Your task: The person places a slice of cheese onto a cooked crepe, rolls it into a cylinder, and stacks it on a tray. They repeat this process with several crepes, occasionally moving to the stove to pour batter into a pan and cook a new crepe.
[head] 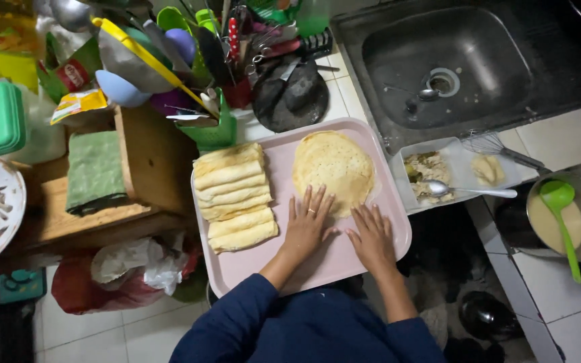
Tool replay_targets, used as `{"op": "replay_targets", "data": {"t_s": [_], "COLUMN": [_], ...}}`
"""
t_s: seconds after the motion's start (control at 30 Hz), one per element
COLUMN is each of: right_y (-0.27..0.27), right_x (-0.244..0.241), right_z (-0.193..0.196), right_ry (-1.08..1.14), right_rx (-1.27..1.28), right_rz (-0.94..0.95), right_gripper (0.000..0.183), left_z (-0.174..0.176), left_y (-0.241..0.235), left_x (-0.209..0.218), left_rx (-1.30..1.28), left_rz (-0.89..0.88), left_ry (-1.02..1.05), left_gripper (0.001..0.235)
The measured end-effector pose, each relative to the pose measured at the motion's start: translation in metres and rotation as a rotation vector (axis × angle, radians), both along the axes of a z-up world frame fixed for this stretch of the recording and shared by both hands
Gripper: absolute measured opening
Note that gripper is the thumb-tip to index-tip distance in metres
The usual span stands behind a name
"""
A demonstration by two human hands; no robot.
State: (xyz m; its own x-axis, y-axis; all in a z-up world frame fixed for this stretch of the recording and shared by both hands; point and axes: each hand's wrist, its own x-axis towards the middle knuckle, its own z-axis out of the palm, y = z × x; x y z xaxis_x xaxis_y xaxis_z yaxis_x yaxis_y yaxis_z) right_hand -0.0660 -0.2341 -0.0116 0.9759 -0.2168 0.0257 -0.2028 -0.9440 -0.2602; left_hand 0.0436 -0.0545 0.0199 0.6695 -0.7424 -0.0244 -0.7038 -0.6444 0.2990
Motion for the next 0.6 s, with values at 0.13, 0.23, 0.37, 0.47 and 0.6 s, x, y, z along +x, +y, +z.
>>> {"op": "replay_targets", "data": {"t_s": [0.13,0.23,0.37,0.47,0.6], "right_y": [-0.014,-0.026,-0.045,-0.053,-0.053], "right_x": [-0.005,-0.009,-0.015,-0.021,-0.023], "right_z": [-0.01,-0.015,-0.028,-0.032,-0.007], "right_ry": [-0.019,-0.09,-0.167,-0.231,-0.429], "right_rx": [0.019,0.06,0.077,0.112,0.183], "right_rz": [0.02,0.075,0.133,0.16,0.278], "right_gripper": [0.053,0.049,0.038,0.034,0.031], "left_z": [-0.018,-0.026,-0.019,-0.016,-0.079], "left_y": [-0.009,-0.022,-0.049,-0.071,-0.096], "left_x": [0.0,0.012,0.054,0.094,0.147], "left_rx": [0.106,0.005,-0.106,-0.116,-0.06], "left_rz": [-0.008,0.08,0.244,0.348,0.382], "left_ry": [0.044,0.001,-0.106,-0.112,-0.033], "left_gripper": [0.086,0.075,0.065,0.062,0.06]}}
